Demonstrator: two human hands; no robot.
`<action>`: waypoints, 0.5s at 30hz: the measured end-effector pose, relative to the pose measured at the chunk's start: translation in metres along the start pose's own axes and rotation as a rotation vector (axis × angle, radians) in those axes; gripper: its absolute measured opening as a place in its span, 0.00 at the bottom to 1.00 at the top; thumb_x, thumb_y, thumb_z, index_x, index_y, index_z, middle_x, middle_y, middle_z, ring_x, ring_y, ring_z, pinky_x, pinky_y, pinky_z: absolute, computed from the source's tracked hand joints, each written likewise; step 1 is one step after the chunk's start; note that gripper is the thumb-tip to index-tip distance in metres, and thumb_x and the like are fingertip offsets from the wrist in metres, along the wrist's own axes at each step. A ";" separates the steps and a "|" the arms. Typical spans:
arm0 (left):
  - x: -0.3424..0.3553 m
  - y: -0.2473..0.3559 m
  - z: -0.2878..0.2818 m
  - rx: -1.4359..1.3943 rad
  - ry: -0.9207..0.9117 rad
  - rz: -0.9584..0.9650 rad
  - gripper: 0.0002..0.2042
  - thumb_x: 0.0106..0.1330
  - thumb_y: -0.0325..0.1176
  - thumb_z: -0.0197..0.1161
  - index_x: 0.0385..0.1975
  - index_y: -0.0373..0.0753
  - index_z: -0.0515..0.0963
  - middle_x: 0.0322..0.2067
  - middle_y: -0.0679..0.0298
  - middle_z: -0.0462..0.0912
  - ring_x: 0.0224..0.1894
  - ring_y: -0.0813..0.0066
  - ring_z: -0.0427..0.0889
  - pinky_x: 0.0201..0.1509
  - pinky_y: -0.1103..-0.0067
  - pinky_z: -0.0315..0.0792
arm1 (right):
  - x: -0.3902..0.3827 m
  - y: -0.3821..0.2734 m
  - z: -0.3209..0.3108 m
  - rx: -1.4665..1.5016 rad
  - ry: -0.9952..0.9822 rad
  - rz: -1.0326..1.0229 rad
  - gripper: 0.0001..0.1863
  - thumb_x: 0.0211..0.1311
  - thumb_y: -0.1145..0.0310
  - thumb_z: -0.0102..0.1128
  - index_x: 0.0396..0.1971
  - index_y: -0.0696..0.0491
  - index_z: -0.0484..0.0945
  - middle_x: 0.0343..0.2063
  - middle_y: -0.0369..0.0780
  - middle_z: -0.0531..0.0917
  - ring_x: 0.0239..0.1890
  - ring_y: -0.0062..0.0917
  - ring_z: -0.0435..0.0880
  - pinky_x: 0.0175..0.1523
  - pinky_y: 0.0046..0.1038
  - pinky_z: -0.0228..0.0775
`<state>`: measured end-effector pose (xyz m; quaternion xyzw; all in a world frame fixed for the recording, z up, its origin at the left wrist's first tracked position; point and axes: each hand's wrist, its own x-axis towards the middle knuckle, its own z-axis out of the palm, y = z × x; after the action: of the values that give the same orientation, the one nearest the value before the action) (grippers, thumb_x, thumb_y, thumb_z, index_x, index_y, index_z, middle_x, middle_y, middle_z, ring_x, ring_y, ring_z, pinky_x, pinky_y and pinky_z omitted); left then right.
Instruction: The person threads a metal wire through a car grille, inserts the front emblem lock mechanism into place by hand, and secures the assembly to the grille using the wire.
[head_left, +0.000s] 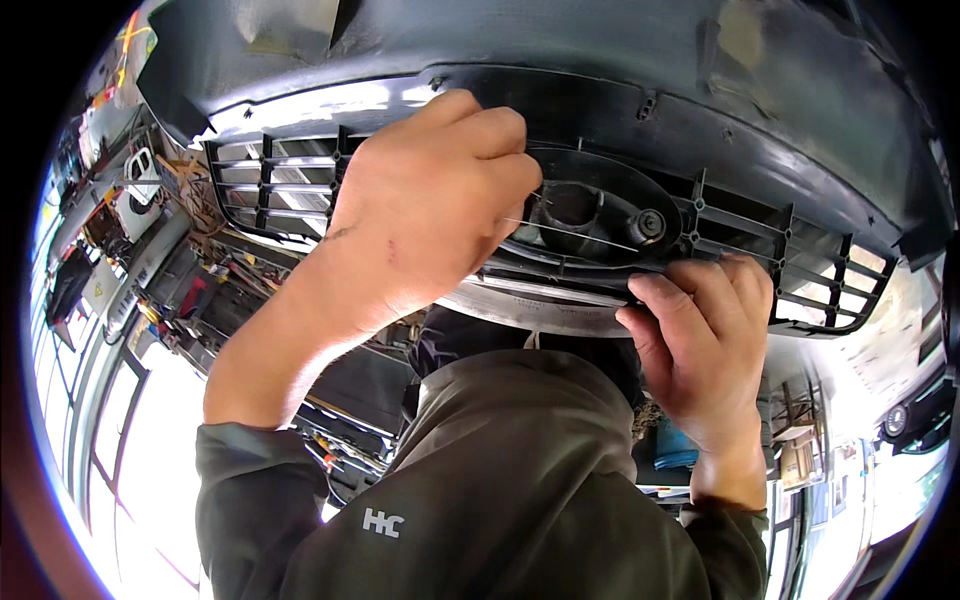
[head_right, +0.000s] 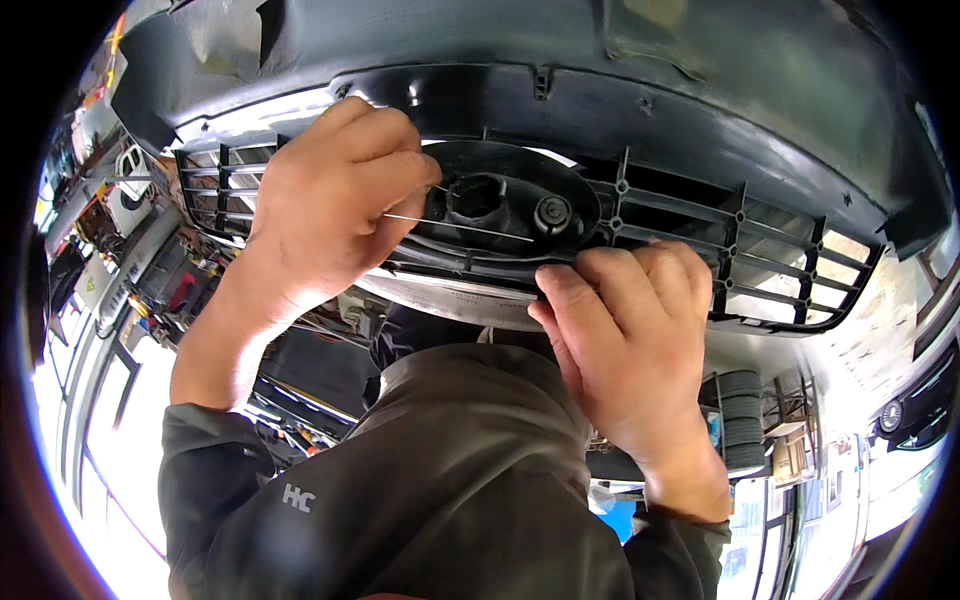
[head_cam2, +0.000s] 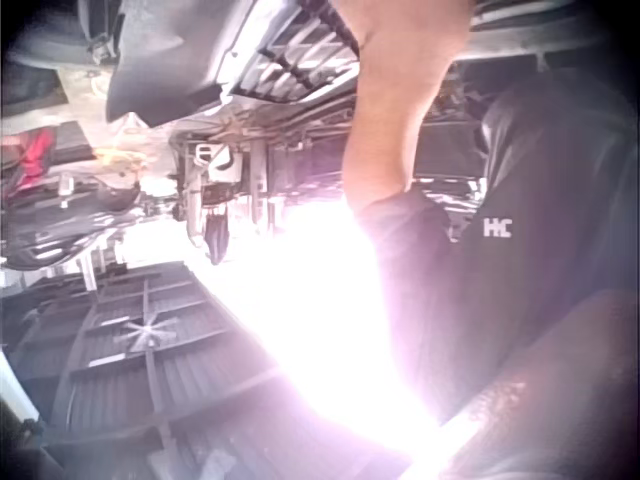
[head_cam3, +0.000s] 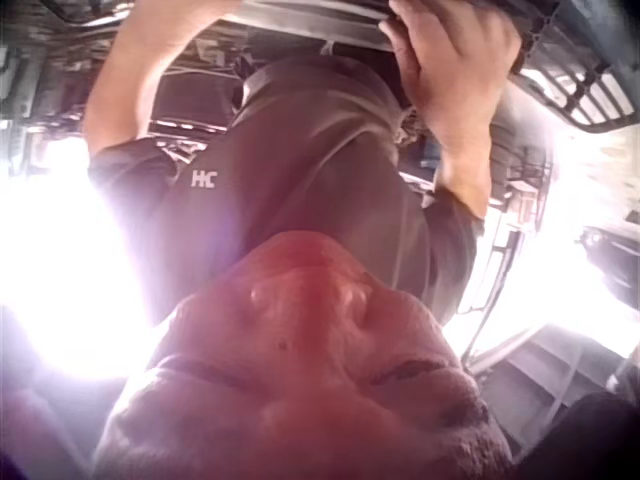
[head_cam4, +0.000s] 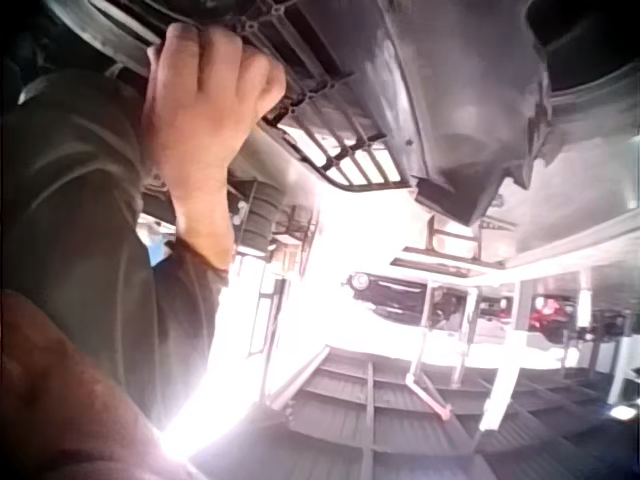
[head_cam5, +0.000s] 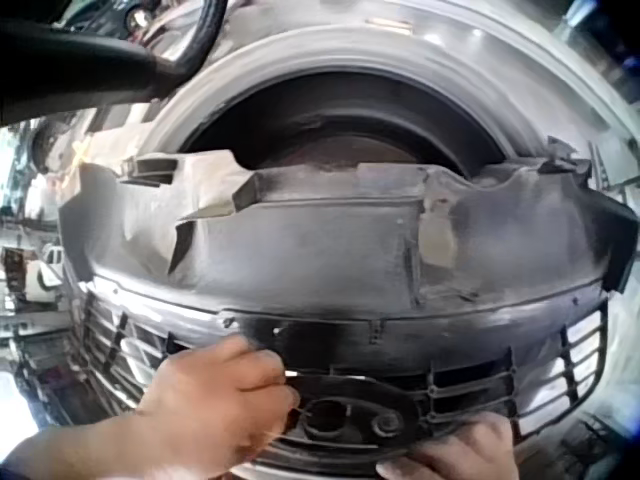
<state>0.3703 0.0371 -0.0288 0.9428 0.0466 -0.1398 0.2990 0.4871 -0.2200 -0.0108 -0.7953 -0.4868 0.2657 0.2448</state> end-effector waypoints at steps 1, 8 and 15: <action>0.001 -0.001 0.000 0.008 -0.008 0.009 0.10 0.52 0.23 0.74 0.34 0.41 0.85 0.31 0.65 0.79 0.36 0.61 0.80 0.37 0.69 0.76 | 0.000 0.001 0.000 0.022 0.010 -0.010 0.17 0.53 0.66 0.79 0.43 0.50 0.86 0.38 0.38 0.83 0.40 0.38 0.78 0.53 0.42 0.68; 0.002 -0.009 0.001 -0.078 0.000 0.039 0.08 0.55 0.24 0.74 0.34 0.40 0.86 0.30 0.63 0.79 0.37 0.58 0.79 0.41 0.66 0.74 | -0.001 0.004 -0.006 0.110 -0.005 -0.006 0.17 0.52 0.69 0.78 0.43 0.51 0.86 0.39 0.37 0.82 0.41 0.36 0.79 0.50 0.41 0.68; -0.002 -0.019 0.002 -0.161 0.015 0.058 0.08 0.54 0.26 0.72 0.33 0.39 0.86 0.30 0.62 0.79 0.40 0.58 0.77 0.45 0.66 0.73 | 0.045 -0.001 -0.017 0.174 0.103 -0.020 0.16 0.53 0.76 0.73 0.43 0.55 0.85 0.45 0.44 0.82 0.45 0.41 0.78 0.49 0.39 0.72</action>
<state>0.3645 0.0518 -0.0401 0.9177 0.0328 -0.1196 0.3773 0.5152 -0.1811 -0.0060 -0.7787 -0.4567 0.2632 0.3403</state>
